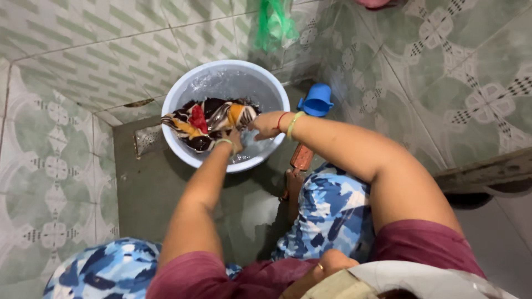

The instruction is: The person sits on a tiled floor and washes a dark patterned cloth by hand in a white plastic basin filled with water. They repeatedly submerge, wring, and squeeze the cloth to remove water.

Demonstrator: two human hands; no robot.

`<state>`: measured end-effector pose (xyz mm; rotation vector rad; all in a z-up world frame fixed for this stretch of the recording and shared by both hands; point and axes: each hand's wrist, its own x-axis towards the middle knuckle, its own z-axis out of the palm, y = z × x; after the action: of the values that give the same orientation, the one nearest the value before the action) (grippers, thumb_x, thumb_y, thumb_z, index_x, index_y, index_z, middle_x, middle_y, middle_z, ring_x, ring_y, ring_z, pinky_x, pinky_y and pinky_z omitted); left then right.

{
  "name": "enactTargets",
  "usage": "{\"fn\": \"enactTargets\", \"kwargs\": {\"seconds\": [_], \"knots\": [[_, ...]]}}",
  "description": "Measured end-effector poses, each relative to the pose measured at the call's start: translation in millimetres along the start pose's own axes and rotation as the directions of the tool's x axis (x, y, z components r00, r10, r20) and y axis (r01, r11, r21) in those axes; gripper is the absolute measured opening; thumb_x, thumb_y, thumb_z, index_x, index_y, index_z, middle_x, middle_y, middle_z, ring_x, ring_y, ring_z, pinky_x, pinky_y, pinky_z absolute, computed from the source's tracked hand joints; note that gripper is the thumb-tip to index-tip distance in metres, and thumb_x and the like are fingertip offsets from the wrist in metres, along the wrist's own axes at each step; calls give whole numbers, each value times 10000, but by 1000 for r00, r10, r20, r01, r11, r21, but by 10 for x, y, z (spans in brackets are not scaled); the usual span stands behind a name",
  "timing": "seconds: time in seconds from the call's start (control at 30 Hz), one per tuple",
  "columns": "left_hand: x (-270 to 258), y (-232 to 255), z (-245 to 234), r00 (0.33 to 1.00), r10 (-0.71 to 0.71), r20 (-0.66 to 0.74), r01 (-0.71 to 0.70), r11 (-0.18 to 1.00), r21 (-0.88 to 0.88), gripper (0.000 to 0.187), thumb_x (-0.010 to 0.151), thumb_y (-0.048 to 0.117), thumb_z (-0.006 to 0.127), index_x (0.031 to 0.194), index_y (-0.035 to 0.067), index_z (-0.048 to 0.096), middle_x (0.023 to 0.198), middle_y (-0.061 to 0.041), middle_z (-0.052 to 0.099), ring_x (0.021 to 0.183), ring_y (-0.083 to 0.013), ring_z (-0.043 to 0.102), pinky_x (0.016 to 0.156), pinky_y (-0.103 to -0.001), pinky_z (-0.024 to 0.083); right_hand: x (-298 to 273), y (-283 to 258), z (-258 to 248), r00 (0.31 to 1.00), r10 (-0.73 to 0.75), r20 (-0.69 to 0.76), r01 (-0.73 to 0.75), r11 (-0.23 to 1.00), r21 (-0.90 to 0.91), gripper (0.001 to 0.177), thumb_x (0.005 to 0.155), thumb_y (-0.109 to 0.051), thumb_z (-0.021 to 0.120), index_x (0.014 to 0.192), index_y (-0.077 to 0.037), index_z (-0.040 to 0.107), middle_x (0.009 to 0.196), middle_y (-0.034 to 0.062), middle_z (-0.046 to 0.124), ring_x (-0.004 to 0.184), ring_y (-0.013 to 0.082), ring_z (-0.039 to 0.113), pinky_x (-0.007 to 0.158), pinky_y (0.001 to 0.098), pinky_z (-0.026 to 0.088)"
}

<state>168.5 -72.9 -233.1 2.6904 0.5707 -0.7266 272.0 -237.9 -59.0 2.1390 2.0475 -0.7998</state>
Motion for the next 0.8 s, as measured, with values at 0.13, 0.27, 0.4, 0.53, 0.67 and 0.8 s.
{"fn": "enactTargets", "kwargs": {"seconds": [0.13, 0.27, 0.4, 0.53, 0.67, 0.8], "knots": [[285, 104, 236, 998, 12, 57, -9, 999, -52, 623, 902, 391, 684, 1415, 138, 438, 1439, -163, 364, 1289, -431, 346, 1082, -499, 320, -32, -96, 43, 995, -70, 70, 67, 997, 47, 574, 885, -343, 658, 1429, -175, 587, 1279, 186, 682, 1177, 372, 638, 1011, 462, 479], [290, 59, 491, 990, 68, 125, -56, 994, -98, 480, 897, 331, 679, 1308, 127, 535, 1303, -158, 493, 1167, -396, 464, 997, -477, 396, 81, -35, 98, 989, -138, 47, 134, 988, 75, 554, 882, -355, 676, 1377, -115, 607, 1274, 185, 686, 1178, 374, 639, 1001, 457, 488], [282, -140, 430, 966, 250, 70, -239, 961, -142, 347, 892, 271, 674, 1200, 115, 632, 1167, -154, 621, 1046, -360, 583, 912, -456, 472, 144, 26, 90, 998, -49, 37, 47, 998, 47, 569, 890, -371, 674, 1389, -111, 585, 1276, 195, 671, 1179, 386, 625, 1003, 473, 471], [0, -322, -93, 856, 478, -196, -511, 837, -193, 238, 888, 211, 669, 1092, 104, 729, 1032, -149, 750, 924, -325, 701, 827, -435, 548, 164, -59, 45, 995, -80, -64, 89, 985, 151, 634, 771, -243, 789, 1335, -41, 583, 1239, 229, 665, 1167, 365, 624, 991, 445, 477], [-1033, -253, -1272, 809, 472, -351, -576, 754, -316, 148, 938, 131, 586, 1023, 111, 705, 901, -101, 761, 874, -253, 732, 813, -369, 565, 273, -204, -16, 941, -137, -311, 315, 693, 649, 522, 772, -139, 822, 1235, 18, 637, 1170, 201, 706, 1087, 265, 645, 960, 389, 512], [-2295, -134, -2355, 574, 420, -703, -717, 672, -184, 116, 981, 88, 610, 1073, 52, 673, 949, -116, 703, 865, -254, 670, 810, -360, 534, 331, -241, -83, 901, -163, -403, 409, 629, 661, 424, 839, -165, 808, 1204, -13, 654, 1119, 105, 732, 1027, 162, 640, 946, 319, 501]]}}
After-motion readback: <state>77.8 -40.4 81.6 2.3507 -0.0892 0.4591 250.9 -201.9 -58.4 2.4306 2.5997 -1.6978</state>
